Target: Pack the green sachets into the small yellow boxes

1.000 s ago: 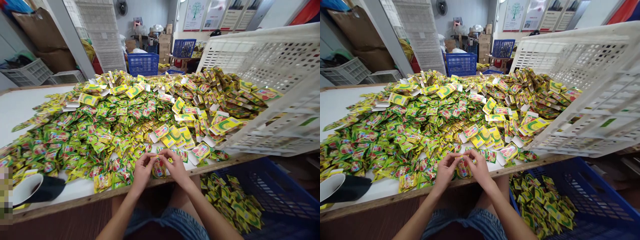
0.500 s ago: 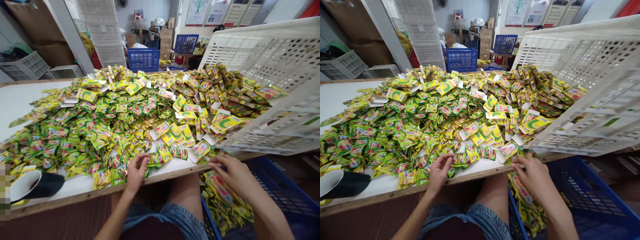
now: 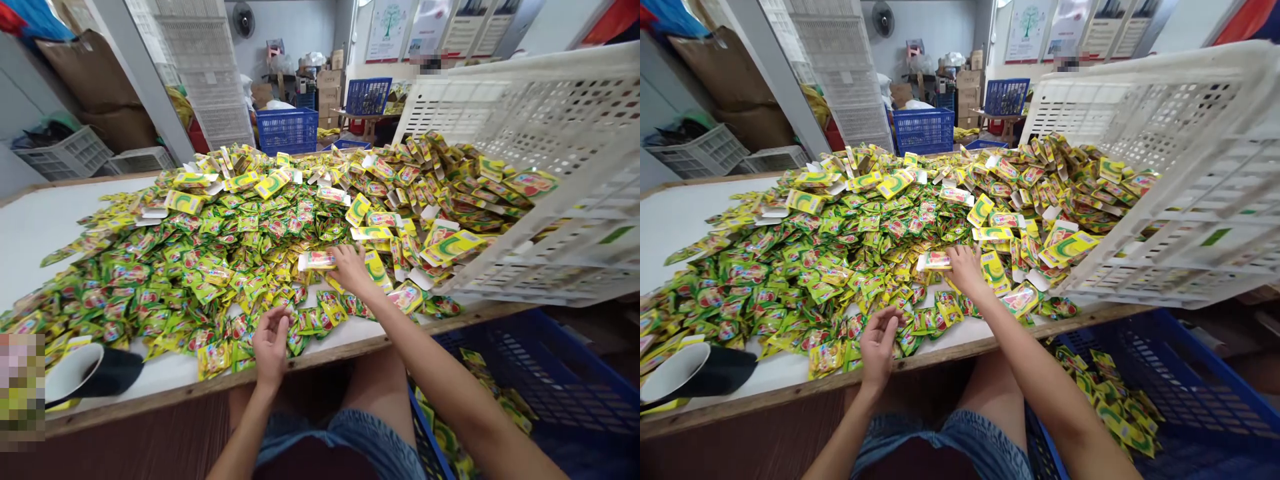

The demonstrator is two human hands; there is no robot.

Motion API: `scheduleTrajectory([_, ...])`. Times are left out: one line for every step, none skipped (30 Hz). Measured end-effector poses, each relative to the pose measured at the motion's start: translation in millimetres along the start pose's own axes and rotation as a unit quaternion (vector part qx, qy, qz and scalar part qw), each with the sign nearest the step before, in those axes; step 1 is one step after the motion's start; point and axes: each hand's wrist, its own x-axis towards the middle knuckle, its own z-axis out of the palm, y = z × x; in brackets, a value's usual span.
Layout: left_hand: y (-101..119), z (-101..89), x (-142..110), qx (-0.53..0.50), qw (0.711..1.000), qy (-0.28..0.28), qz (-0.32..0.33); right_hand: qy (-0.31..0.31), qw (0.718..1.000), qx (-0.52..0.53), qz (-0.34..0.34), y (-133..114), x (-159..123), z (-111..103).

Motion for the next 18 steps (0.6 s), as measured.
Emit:
scheduleTrajectory([-0.6,0.9,1.2,-0.014,1.0,-0.004,-0.001,0.025,0.999,0.026,0.012,-8.3,-10.4,-4.2])
scheduleTrajectory([-1.6,1.9,2.2,-0.029,0.999,-0.013,-0.001,0.046,0.997,0.06,0.019,-19.8,-23.4,-8.1])
scheduleTrajectory([-2.8,2.5,2.9,-0.045,0.999,-0.021,-0.003,0.055,0.993,0.099,0.015,-33.6,-38.1,-11.5])
scheduleTrajectory([-4.1,2.7,3.3,-0.058,0.998,-0.023,-0.009,0.042,0.99,0.137,-0.005,-48.2,-53.4,-14.0])
scheduleTrajectory([-5.3,2.3,3.2,-0.067,0.997,-0.019,-0.021,0.013,0.985,0.17,-0.035,-61.8,-67.9,-15.6])
scheduleTrajectory([-5.9,1.2,2.9,-0.069,0.997,-0.009,-0.036,-0.026,0.978,0.196,-0.07,-72.6,-80.6,-16.4])
scheduleTrajectory([-5.9,-0.5,2.4,-0.068,0.996,0.007,-0.05,-0.06,0.969,0.221,-0.098,-79.0,-90.7,-16.5])
scheduleTrajectory([-5.1,-2.4,2.0,-0.064,0.996,0.025,-0.063,-0.087,0.96,0.239,-0.119,-80.1,-97.7,-16.1])
scheduleTrajectory([-3.5,-4.2,1.6,-0.065,0.995,0.036,-0.074,-0.102,0.955,0.248,-0.126,-75.9,-101.5,-15.4])
scheduleTrajectory([-1.2,-5.8,1.5,-0.074,0.993,0.04,-0.082,-0.106,0.956,0.244,-0.12,-67.1,-102.5,-14.3])
scheduleTrajectory([1.5,-7.0,1.7,-0.091,0.991,0.038,-0.088,-0.105,0.962,0.229,-0.106,-55.1,-101.3,-13.0])
scheduleTrajectory([4.1,-7.5,2.0,-0.116,0.988,0.03,-0.094,-0.101,0.97,0.202,-0.086,-41.6,-98.5,-11.4])
scheduleTrajectory([6.4,-7.6,2.5,-0.143,0.985,0.019,-0.096,-0.104,0.977,0.171,-0.071,-28.2,-94.9,-9.5])
scheduleTrajectory([7.9,-7.3,2.9,-0.17,0.981,0.006,-0.095,-0.11,0.982,0.14,-0.061,-16.4,-91.3,-7.5])
scheduleTrajectory([8.7,-6.9,3.2,-0.194,0.977,-0.004,-0.09,-0.119,0.985,0.111,-0.054,-6.8,-88.3,-5.4])
scheduleTrajectory([8.5,-6.5,3.3,-0.209,0.974,-0.011,-0.082,-0.126,0.987,0.089,-0.05,0.4,-86.1,-3.7])
scheduleTrajectory([7.7,-6.4,3.2,-0.217,0.973,-0.018,-0.077,-0.127,0.988,0.073,-0.044,5.2,-84.8,-2.3])
scheduleTrajectory([6.4,-6.7,2.9,-0.218,0.973,-0.025,-0.075,-0.124,0.989,0.068,-0.035,8.1,-84.6,-1.4])
